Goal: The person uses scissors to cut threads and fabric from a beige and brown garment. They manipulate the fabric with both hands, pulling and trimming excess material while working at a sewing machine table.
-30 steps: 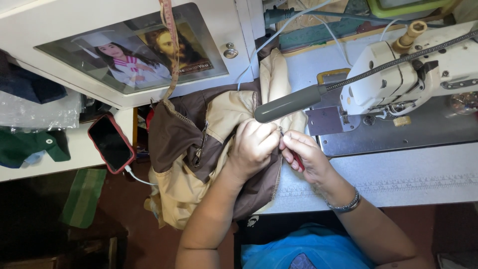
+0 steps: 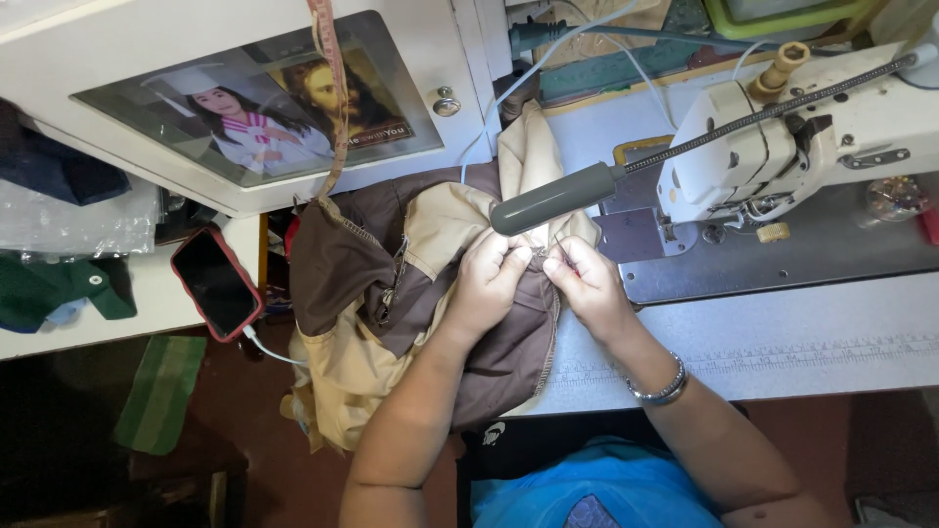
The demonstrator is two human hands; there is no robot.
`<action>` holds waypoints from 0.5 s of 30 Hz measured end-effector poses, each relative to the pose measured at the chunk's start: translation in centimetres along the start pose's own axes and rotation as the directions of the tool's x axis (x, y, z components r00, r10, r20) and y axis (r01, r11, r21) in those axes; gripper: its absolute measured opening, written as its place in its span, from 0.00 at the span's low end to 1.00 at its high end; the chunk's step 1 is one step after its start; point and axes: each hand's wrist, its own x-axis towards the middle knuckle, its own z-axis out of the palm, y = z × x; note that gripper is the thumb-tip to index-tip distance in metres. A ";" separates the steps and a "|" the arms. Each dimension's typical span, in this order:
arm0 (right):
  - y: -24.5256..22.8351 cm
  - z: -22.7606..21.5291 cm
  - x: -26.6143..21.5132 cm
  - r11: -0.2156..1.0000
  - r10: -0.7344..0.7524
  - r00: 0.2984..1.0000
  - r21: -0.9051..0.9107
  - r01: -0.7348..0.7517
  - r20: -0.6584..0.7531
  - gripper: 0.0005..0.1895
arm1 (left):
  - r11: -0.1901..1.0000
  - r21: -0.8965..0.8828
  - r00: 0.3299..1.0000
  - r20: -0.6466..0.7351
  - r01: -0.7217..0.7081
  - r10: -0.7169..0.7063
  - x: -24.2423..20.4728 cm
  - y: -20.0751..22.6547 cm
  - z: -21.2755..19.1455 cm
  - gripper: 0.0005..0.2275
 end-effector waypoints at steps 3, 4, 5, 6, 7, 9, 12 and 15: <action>0.2 0.1 0.1 0.999 -0.008 1.000 -0.042 0.008 -0.004 0.10 | 0.988 -0.111 0.994 -0.009 0.107 -0.108 -0.3 -0.8 0.3 0.04; 0.4 0.3 0.0 0.999 -0.006 1.000 -0.040 0.005 -0.004 0.10 | 0.988 -0.110 0.994 -0.008 0.109 -0.110 -0.3 -1.5 0.3 0.04; 0.6 0.4 0.0 0.995 -0.046 0.999 -0.093 0.045 -0.008 0.09 | 0.972 -0.193 0.991 0.022 0.131 -0.129 -0.3 -2.2 0.4 0.04; 0.8 0.6 0.1 0.985 -0.093 0.996 -0.145 0.090 -0.015 0.08 | 0.951 -0.271 0.989 0.054 0.148 -0.138 0.0 -2.8 0.3 0.03; 0.1 -0.3 -0.7 0.985 -0.097 0.995 -0.143 0.093 -0.019 0.08 | 0.953 -0.269 0.990 0.055 0.143 -0.133 0.1 -2.3 -0.1 0.03; -1.3 -2.0 -1.9 0.952 -0.041 0.997 -0.301 0.058 0.059 0.11 | 0.975 -0.223 1.000 -0.003 -0.015 0.015 0.7 -1.4 -0.8 0.03; -5.6 -7.7 -4.5 0.847 0.100 0.994 -0.529 -0.060 0.047 0.22 | 0.967 -0.255 1.000 0.010 -0.023 0.026 0.6 -2.5 -1.5 0.03; -5.2 -13.9 -5.1 0.612 0.349 0.937 -0.752 -0.246 -0.022 0.24 | 0.959 -0.280 0.993 0.114 0.043 -0.011 0.7 -1.6 -2.1 0.05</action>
